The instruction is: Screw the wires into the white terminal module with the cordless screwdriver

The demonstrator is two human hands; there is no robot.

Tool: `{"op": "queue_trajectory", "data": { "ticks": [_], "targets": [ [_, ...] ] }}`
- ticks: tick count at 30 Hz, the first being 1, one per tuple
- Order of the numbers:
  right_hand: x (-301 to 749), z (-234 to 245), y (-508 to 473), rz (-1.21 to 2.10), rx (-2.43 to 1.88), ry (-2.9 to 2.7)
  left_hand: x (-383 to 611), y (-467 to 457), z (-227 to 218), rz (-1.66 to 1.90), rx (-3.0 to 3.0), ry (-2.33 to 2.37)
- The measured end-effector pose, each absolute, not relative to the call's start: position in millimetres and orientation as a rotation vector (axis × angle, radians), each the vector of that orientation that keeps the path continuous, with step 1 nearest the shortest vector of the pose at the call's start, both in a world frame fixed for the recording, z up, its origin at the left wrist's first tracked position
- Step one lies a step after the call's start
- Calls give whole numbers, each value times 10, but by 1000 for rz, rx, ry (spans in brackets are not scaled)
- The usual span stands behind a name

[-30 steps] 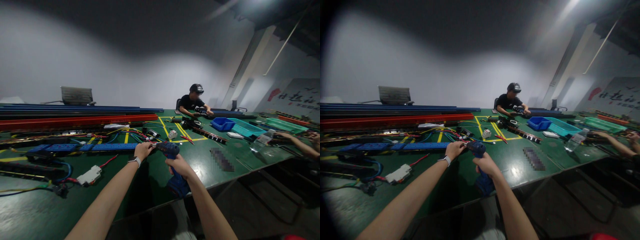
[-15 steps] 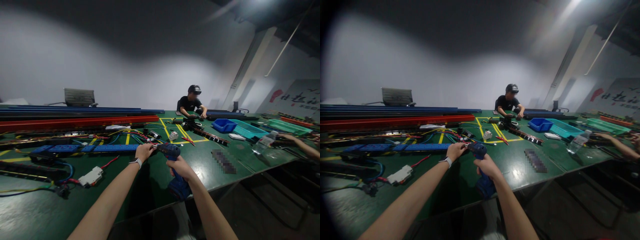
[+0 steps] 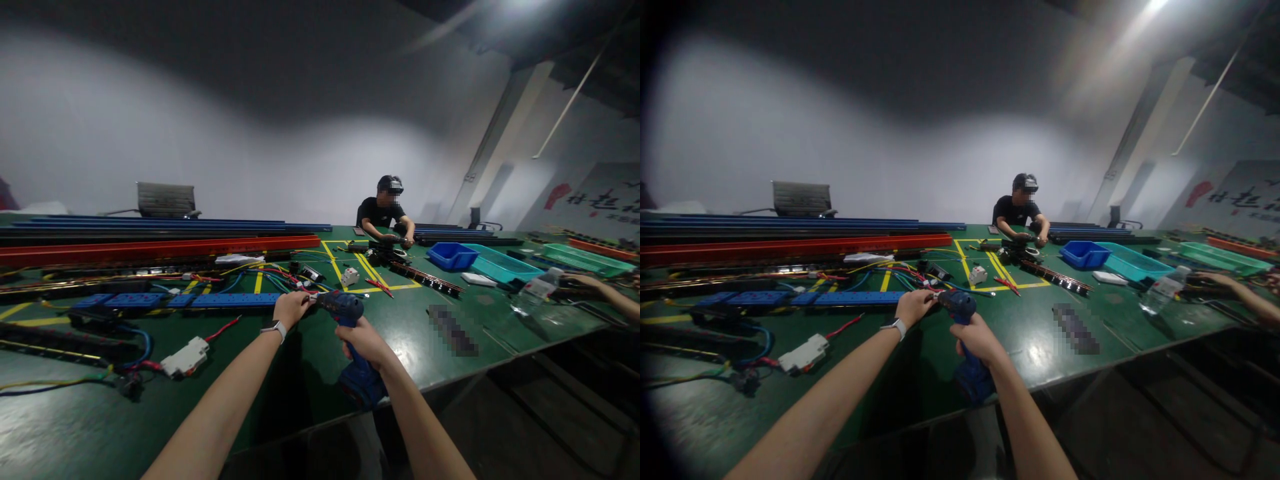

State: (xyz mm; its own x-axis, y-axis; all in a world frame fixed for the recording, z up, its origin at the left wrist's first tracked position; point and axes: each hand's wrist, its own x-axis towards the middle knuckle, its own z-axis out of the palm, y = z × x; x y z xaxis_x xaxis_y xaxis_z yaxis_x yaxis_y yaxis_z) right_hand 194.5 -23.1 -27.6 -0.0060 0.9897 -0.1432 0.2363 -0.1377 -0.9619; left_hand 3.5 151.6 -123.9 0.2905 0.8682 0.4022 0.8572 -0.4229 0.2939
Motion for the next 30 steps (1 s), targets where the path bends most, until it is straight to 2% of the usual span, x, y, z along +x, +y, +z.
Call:
{"op": "queue_trajectory", "data": {
  "ticks": [30],
  "targets": [
    [1941, -241, -242, 1235, -1532, -1311, 25, 1523, -1244, 781, 2520, 1681]
  ]
}}
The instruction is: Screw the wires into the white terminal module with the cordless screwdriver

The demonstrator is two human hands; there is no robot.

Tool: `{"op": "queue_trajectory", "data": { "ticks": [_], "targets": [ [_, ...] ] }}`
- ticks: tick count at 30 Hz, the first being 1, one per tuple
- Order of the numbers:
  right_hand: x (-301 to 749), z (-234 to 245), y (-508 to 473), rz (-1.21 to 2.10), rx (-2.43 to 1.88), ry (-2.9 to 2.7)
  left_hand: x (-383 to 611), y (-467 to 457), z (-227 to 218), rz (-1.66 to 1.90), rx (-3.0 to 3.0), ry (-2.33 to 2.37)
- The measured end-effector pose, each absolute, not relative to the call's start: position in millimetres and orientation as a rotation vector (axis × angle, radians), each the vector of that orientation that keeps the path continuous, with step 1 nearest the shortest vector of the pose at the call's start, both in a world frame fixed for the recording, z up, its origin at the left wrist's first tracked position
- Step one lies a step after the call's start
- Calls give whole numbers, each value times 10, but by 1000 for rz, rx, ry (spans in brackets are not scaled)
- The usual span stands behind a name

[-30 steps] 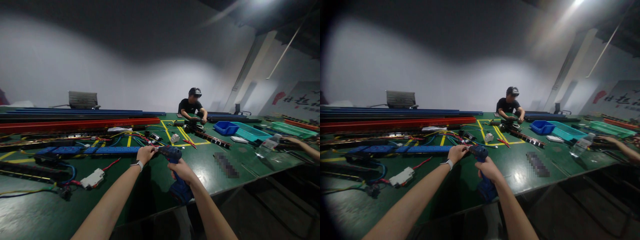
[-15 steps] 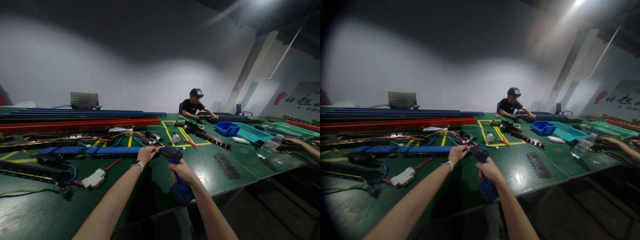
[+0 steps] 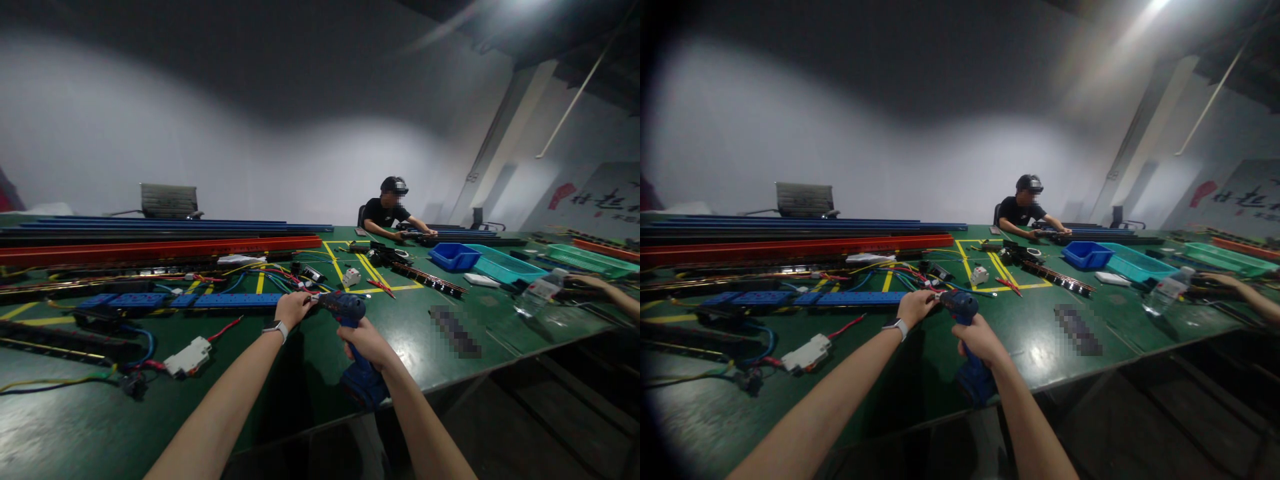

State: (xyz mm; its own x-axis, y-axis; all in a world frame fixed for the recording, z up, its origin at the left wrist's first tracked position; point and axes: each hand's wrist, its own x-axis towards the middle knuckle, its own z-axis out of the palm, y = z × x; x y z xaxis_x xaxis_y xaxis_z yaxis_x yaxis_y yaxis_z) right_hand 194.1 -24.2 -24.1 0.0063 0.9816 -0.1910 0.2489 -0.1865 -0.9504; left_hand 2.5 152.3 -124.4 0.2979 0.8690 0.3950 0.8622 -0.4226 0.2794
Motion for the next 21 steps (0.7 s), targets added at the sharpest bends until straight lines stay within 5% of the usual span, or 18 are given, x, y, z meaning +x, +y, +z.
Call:
{"op": "queue_trajectory", "data": {
  "ticks": [21],
  "targets": [
    [1942, -226, -249, 1244, -1529, -1310, 20, 1517, -1254, 806, 2519, 1683]
  ]
}}
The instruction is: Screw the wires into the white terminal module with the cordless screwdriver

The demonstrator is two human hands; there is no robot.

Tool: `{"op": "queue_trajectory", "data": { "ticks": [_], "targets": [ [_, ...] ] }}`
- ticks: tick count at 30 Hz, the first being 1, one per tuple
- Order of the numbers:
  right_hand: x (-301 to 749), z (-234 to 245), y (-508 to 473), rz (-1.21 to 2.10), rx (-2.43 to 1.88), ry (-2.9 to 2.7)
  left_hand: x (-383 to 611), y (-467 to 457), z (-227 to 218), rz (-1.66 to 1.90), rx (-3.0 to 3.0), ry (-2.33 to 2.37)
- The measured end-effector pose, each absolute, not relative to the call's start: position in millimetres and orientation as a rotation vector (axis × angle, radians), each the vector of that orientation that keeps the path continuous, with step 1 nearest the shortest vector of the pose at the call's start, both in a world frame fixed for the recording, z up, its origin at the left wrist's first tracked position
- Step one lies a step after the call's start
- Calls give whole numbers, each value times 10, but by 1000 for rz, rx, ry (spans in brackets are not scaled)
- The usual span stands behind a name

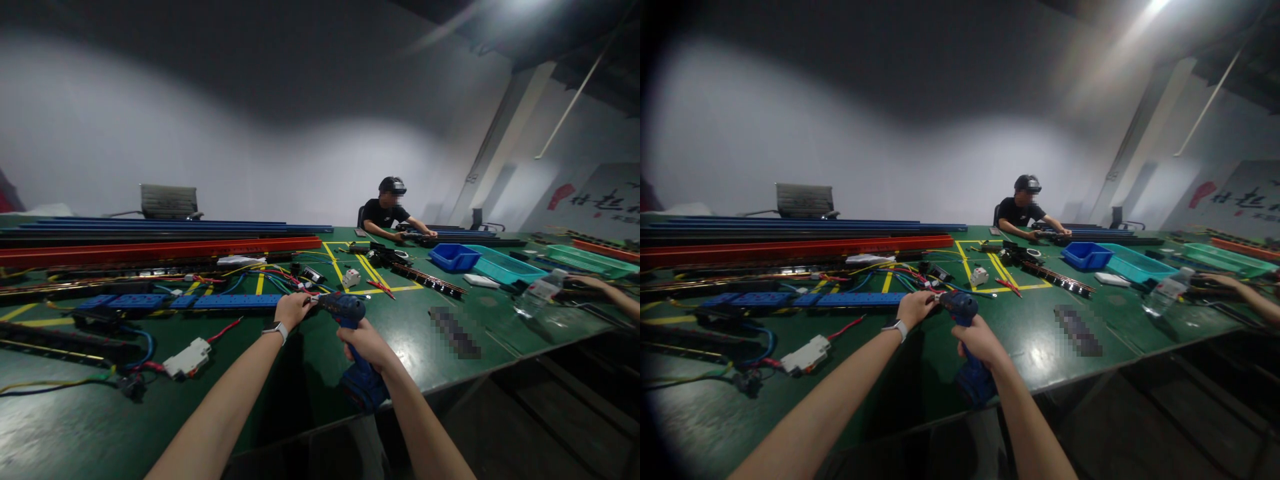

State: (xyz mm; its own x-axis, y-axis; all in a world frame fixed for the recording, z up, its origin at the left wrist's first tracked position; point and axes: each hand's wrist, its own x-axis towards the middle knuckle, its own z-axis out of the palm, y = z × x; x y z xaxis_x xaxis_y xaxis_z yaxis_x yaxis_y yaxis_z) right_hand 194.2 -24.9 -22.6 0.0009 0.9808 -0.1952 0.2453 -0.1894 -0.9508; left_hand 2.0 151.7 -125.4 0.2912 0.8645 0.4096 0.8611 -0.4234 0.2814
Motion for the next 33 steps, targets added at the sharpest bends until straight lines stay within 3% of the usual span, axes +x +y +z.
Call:
{"op": "queue_trajectory", "data": {
  "ticks": [33],
  "targets": [
    [1943, -229, -252, 1236, -1526, -1322, 29, 1504, -1218, 762, 2503, 1696]
  ]
}}
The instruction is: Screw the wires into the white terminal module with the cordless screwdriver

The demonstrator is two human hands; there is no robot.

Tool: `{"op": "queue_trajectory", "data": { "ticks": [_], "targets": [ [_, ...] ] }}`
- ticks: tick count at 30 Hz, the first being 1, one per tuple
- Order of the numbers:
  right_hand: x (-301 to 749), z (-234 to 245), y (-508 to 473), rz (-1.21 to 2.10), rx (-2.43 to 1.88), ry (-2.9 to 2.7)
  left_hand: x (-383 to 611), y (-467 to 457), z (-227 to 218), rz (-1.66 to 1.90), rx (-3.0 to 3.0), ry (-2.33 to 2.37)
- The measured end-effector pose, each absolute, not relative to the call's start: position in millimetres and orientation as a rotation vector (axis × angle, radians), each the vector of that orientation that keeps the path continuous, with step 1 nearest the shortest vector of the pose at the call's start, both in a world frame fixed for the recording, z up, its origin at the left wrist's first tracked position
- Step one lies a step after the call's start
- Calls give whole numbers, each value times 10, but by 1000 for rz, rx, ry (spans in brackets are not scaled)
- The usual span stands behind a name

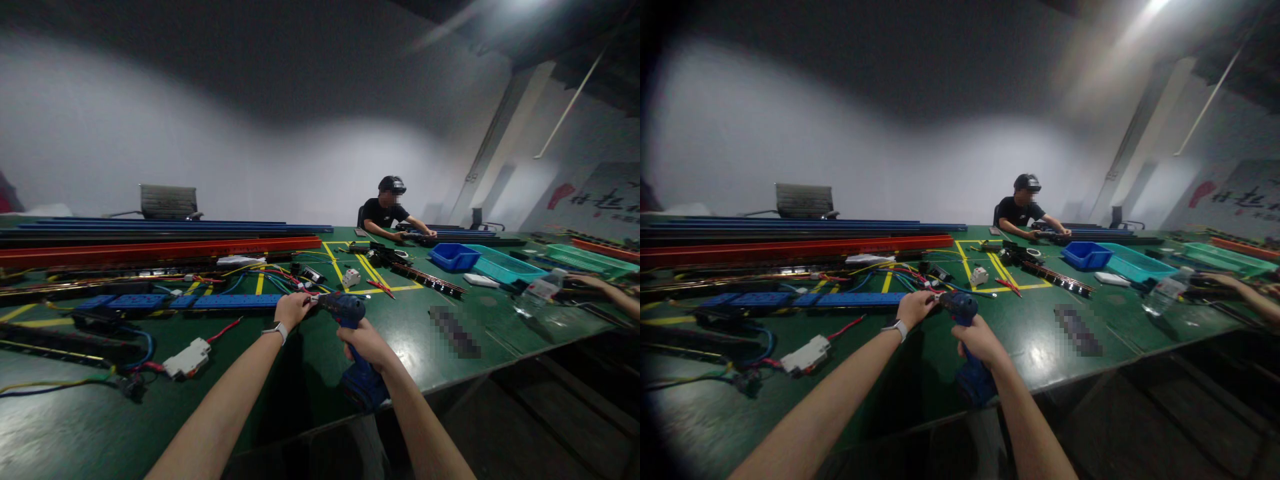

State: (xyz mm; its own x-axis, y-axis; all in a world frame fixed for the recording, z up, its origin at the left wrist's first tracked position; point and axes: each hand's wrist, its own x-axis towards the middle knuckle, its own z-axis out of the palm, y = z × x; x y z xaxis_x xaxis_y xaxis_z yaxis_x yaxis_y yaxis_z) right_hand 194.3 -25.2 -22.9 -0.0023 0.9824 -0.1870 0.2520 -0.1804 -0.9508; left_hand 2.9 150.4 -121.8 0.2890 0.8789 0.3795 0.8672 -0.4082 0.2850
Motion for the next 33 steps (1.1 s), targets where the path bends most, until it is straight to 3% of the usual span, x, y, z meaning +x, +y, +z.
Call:
{"op": "queue_trajectory", "data": {
  "ticks": [33],
  "targets": [
    [1941, -226, -253, 1230, -1523, -1329, 25, 1520, -1260, 800, 2526, 1700]
  ]
}}
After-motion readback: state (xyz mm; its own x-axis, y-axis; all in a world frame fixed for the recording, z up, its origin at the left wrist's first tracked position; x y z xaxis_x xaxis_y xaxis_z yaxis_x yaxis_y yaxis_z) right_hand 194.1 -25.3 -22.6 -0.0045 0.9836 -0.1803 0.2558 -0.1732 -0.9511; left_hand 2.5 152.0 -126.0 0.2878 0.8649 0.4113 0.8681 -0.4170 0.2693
